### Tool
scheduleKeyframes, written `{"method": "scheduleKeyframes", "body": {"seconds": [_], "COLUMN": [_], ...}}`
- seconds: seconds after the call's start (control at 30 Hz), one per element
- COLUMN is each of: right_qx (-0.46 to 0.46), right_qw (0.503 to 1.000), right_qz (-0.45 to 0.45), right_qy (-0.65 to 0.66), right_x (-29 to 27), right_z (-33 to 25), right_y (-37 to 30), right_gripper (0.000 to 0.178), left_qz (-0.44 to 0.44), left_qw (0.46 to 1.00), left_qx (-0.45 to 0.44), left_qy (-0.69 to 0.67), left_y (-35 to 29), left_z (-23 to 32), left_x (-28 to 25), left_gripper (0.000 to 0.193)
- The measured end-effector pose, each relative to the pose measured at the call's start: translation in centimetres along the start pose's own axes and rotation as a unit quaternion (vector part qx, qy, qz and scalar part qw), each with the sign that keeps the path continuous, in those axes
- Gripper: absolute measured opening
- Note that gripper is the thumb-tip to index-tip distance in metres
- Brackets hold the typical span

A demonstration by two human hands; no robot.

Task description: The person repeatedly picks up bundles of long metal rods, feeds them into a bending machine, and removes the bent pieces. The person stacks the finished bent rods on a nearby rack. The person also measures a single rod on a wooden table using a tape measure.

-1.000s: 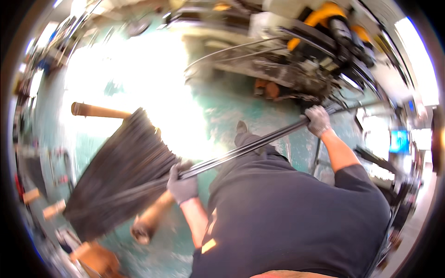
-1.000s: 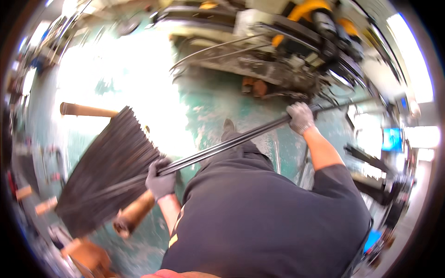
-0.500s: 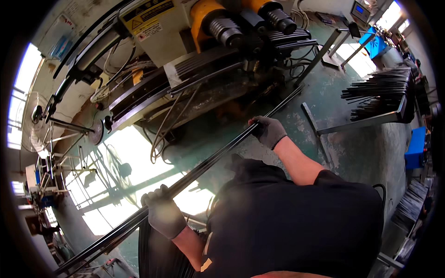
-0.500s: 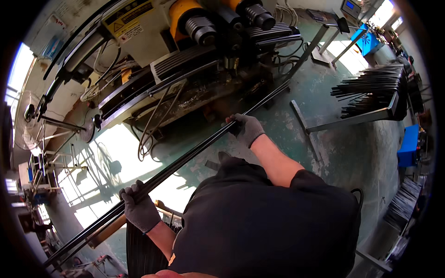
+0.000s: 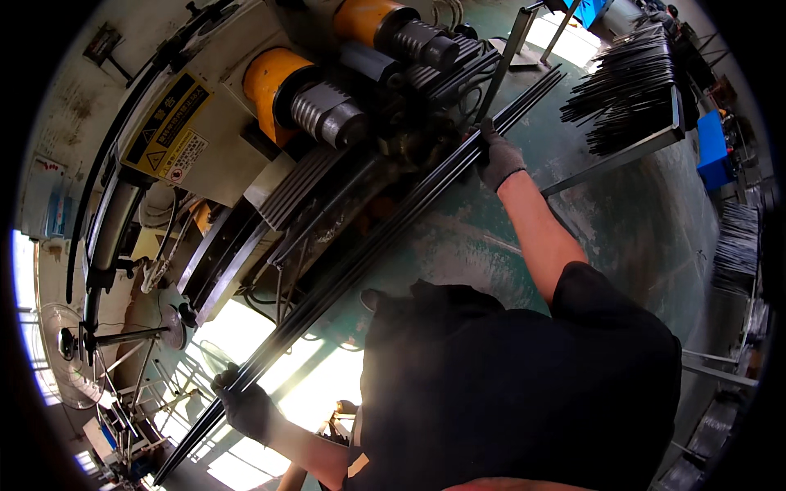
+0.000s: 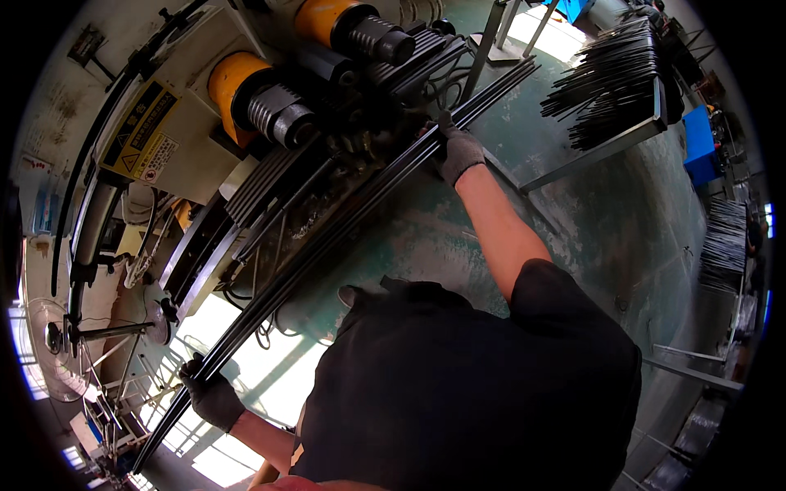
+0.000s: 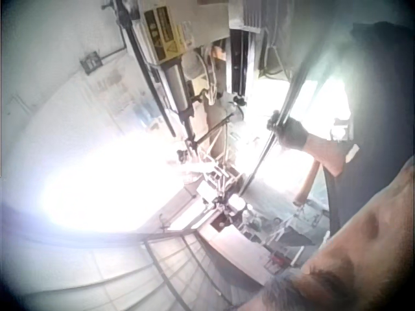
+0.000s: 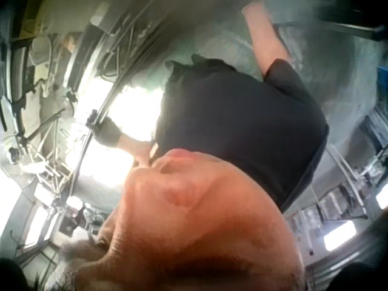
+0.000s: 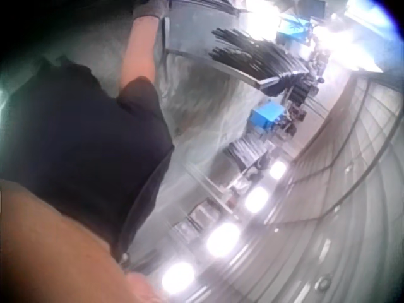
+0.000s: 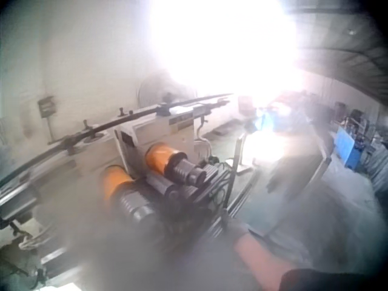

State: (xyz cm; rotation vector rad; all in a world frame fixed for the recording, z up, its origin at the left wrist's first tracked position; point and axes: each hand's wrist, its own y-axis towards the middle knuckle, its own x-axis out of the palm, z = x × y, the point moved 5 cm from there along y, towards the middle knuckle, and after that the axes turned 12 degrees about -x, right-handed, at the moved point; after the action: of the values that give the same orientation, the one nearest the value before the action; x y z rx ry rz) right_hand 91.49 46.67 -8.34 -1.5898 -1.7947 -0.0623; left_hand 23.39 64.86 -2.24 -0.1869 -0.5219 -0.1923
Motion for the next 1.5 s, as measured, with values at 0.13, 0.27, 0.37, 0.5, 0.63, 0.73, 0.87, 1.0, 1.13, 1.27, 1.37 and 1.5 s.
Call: {"method": "scheduleKeyframes", "body": {"seconds": [0.13,0.27,0.37,0.5,0.63,0.73,0.87,1.0,1.13,1.27,1.37,1.5], "right_qx": [-0.002,-0.042,-0.022,0.013,-0.125,-0.155,-0.167,-0.162,-0.153,-0.099,-0.105,-0.172], "right_qw": [0.998,0.995,0.995,0.996,0.990,0.984,0.980,0.980,0.978,0.980,0.968,0.878], "right_qz": [0.006,-0.024,-0.059,-0.087,-0.060,-0.083,-0.065,-0.071,-0.056,-0.018,-0.042,-0.101], "right_qy": [-0.060,-0.082,-0.077,-0.013,-0.031,-0.041,-0.090,-0.086,-0.129,-0.169,-0.225,-0.434], "right_x": [2.9,8.8,11.5,13.3,14.6,14.2,15.1,14.7,15.3,15.4,15.7,15.4], "right_z": [1.1,2.5,4.7,7.9,8.0,6.6,6.8,8.2,8.4,7.9,9.7,10.4], "right_y": [-0.3,-4.5,-5.2,-3.4,-2.3,-0.2,-0.6,0.9,1.4,3.2,7.1,9.5], "right_gripper": [0.033,0.037,0.035,0.033,0.033,0.037,0.039,0.039,0.037,0.031,0.028,0.031], "left_qz": [0.105,0.248,0.256,0.163,0.157,0.152,0.137,0.159,0.087,0.041,0.068,0.086], "left_qw": [0.989,0.956,0.952,0.981,0.978,0.973,0.954,0.944,0.962,0.788,0.707,0.849], "left_qx": [-0.047,-0.084,-0.134,-0.099,-0.123,-0.167,-0.220,-0.242,-0.059,0.194,0.304,0.155], "left_qy": [-0.095,-0.133,-0.098,0.044,0.064,0.054,-0.148,-0.159,0.252,0.583,0.635,0.498], "left_y": [4.8,10.7,11.9,14.8,17.8,17.2,19.0,18.0,17.7,18.7,20.4,20.4], "left_z": [-0.4,-1.3,-1.5,-3.7,-7.5,-8.7,-11.4,-11.2,-9.5,-8.3,-5.9,-5.0], "left_x": [0.7,-0.9,4.0,4.6,3.2,8.4,8.6,12.1,12.5,9.3,0.5,-2.0], "left_gripper": [0.023,0.021,0.036,0.044,0.035,0.039,0.042,0.041,0.039,0.036,0.043,0.040]}}
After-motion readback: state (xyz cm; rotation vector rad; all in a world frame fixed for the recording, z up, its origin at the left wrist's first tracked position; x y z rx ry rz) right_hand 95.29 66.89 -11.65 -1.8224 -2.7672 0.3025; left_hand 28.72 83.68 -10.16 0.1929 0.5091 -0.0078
